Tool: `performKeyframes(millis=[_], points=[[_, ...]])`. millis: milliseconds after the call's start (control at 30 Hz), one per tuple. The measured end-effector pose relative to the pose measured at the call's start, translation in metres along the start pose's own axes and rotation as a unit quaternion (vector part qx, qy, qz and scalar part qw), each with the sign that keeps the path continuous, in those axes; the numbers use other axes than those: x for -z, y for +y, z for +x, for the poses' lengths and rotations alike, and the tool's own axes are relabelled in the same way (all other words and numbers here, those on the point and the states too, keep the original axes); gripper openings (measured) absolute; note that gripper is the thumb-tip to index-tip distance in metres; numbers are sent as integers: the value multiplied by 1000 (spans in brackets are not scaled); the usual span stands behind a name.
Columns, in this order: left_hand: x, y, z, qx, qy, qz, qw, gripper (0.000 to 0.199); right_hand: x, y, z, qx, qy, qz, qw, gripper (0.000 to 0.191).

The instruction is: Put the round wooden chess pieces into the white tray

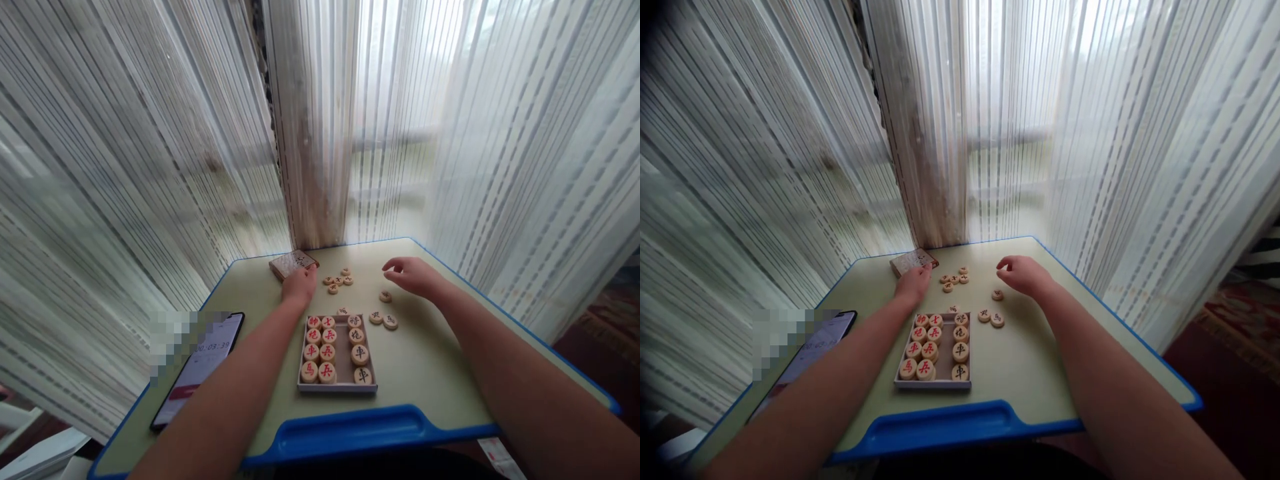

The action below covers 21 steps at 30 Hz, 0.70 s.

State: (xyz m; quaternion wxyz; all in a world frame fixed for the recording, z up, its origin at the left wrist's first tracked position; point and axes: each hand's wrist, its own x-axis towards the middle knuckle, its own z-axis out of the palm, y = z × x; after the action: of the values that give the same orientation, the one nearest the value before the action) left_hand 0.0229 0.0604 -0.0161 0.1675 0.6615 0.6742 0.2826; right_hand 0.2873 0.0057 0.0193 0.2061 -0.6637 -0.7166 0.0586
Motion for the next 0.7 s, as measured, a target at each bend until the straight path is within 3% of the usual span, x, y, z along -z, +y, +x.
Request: performKeyframes(millis=[67,133,300,367,500,700], points=[[-2,0,2,-13,17,29,999,52,0,-4,-1,1,-33,-21,999,22],[-4,-3,3,-20,-5,8,1000,48,-4,-12,-3,35,-48,-25,998,20],[-4,-11,2,-24,-42,-51,998,44,-20,-39,-13,247,-59,73,965,35],[-3,-10,1,-39,-34,-31,998,41,-23,-48,-18,292,-81,71,950,41],[-1,-6,-4,-46,-29,3,999,39,-23,-52,-21,289,-118,30,950,44],[2,-3,-9,-63,-29,44,997,35,-20,-42,-16,247,-53,15,967,26]])
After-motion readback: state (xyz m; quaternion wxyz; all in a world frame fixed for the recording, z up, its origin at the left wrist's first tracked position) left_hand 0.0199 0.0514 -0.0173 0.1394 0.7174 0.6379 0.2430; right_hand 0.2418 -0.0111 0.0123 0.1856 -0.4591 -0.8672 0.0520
